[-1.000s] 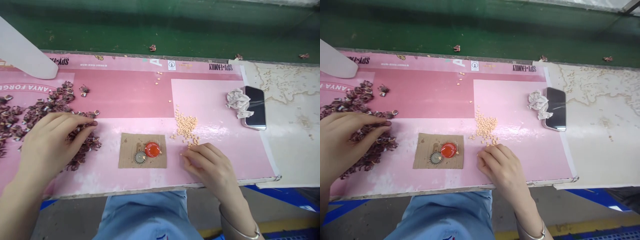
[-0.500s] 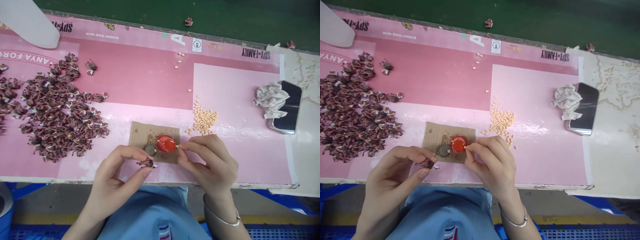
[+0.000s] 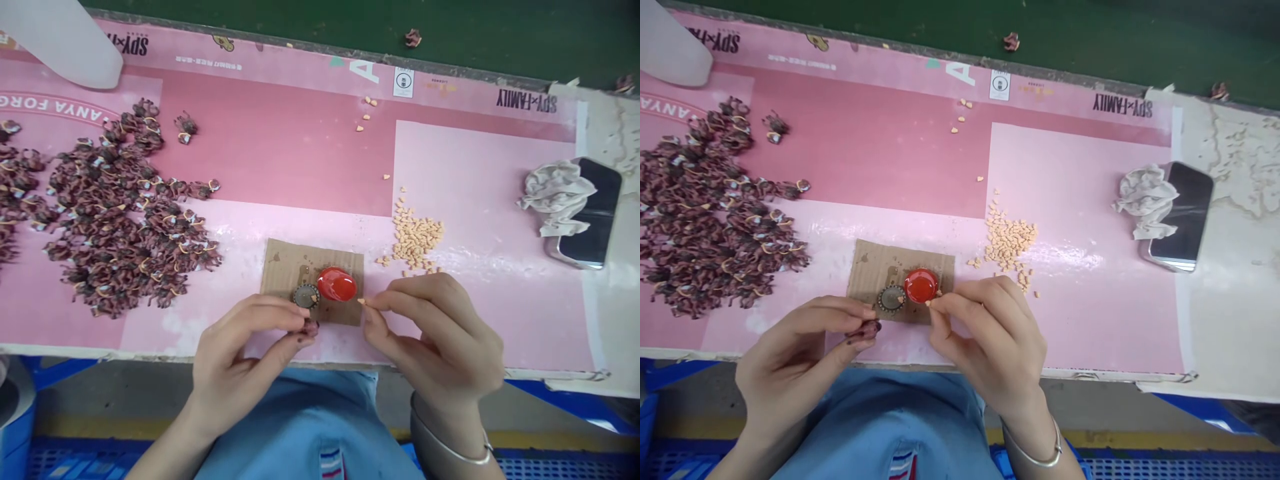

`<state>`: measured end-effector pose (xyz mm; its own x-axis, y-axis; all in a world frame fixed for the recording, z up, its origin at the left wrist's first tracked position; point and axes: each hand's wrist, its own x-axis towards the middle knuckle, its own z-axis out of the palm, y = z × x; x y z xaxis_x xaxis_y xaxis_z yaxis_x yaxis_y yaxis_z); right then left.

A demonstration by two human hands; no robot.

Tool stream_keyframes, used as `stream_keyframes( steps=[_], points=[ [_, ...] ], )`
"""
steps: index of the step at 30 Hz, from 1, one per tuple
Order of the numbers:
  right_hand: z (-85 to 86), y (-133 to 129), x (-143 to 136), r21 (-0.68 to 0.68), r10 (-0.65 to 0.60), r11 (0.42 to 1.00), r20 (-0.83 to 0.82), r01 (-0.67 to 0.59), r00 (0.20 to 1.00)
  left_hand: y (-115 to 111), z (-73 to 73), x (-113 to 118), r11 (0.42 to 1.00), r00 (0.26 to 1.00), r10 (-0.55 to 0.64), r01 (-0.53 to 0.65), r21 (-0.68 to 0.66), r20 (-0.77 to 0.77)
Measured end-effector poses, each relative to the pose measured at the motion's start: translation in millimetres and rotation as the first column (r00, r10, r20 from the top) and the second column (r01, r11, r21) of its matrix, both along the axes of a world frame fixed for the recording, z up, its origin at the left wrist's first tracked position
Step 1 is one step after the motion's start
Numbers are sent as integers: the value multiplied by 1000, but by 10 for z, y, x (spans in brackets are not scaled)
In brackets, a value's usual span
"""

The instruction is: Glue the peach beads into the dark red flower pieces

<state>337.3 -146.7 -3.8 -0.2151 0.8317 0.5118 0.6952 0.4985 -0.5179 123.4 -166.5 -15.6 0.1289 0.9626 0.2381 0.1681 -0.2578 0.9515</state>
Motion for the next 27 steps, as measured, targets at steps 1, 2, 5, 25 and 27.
stream_keyframes(
  steps=[1, 2, 5, 25, 27],
  points=[
    [40, -17, -33, -18, 4, 1000, -35, -4, 999, 4, -8, 8, 998, 999, 5, -2, 67, -36],
    [78, -34, -69, -36, 9, 999, -71, -12, 997, 12, -12, 13, 990, 996, 14, -2, 142, -83],
    [152, -77, -168, -80, 41, 995, -145, -53, 989, 50, 0, 16, 949, 978, 56, 11, 316, -202],
    [262, -242, -194, -41, -6, 999, 170, 14, 985, 38, 157, -5, 908, 890, 39, 157, 387, -453],
    [273, -292, -183, -54, 1, 998, 223, 11, 975, 4, 184, 14, 917, 881, 21, 171, 360, -473]
  ],
)
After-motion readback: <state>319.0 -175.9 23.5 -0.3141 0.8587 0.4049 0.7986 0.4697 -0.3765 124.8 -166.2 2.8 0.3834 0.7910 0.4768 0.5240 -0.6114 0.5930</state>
